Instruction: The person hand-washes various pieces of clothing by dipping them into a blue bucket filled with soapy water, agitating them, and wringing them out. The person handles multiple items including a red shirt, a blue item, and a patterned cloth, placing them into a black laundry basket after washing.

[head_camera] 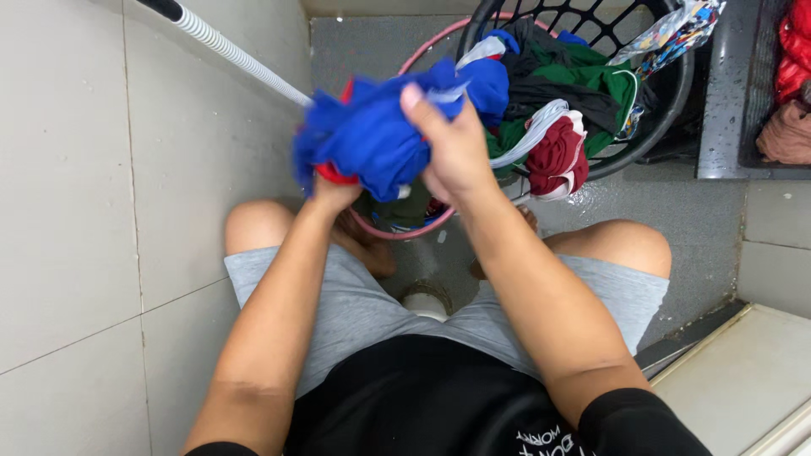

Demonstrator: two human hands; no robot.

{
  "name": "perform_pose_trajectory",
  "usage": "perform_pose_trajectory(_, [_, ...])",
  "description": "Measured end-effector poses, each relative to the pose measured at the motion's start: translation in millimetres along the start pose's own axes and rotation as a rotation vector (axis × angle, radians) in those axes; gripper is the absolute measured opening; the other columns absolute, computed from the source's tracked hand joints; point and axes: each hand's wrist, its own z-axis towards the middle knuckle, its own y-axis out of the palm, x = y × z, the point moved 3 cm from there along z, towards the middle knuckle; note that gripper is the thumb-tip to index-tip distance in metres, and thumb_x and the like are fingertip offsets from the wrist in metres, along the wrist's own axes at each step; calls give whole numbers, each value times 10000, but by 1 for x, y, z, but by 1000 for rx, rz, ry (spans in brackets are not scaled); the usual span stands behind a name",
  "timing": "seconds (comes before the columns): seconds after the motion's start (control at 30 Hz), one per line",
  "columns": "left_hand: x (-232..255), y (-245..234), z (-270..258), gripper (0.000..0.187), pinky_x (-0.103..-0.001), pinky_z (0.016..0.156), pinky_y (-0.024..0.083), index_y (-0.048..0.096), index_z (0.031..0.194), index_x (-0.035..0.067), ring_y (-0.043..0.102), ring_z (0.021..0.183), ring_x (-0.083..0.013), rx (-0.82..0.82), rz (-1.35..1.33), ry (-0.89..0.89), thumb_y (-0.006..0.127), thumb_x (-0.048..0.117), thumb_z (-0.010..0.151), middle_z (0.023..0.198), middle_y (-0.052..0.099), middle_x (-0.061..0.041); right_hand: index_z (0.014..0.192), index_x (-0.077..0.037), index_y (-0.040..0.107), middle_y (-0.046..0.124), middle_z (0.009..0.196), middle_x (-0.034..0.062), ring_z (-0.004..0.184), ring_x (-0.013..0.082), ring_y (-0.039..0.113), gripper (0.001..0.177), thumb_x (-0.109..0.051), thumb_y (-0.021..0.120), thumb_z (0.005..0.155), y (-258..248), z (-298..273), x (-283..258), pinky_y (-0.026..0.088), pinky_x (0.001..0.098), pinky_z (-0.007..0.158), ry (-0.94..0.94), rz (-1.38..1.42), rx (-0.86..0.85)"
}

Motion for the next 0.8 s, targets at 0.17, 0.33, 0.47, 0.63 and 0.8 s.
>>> perform_pose_trajectory(0.17, [6,-6,-8,683,-443,1112,468,643,1439,217,545,1291,-410,-73,457,-487,681,28,784,1345,548,-231,1320,-63,540,571,1289,236,1218,416,531,693,-279,883,758,-88,-8,15,427,607,962,-171,-1507,151])
perform_pose_trajectory(0.33, [55,5,13,572,-587,969,425,611,1340,167,516,1221,-424,54,966,-343,746,114,787,1375,510,-242,1267,-91,614,606,1275,225,1268,444,533,755,-219,823,552,-136,-1,28,345,824,943,-127,-2058,53])
perform_pose_trajectory(0.47, [76,18,43,636,-580,962,429,597,1357,91,527,1259,-431,144,896,-181,766,177,750,1367,529,-246,1228,-114,694,682,1182,135,1191,373,585,466,-132,731,764,-152,4,29,394,734,949,104,-1994,-10])
perform_pose_trajectory(0.63, [74,75,105,823,-592,938,441,454,1463,43,557,1182,-445,-50,664,28,785,259,740,1301,566,-278,1080,-46,729,705,1061,199,1060,421,647,377,-175,783,729,-155,-1,18,528,573,846,-58,-1796,-56])
perform_pose_trajectory(0.8, [86,94,117,539,-559,901,520,549,1289,27,674,1033,-448,-79,587,-55,724,240,825,1100,697,-242,1003,1,716,706,961,229,895,411,682,417,-184,845,652,-192,3,-18,543,470,797,-252,-1568,163])
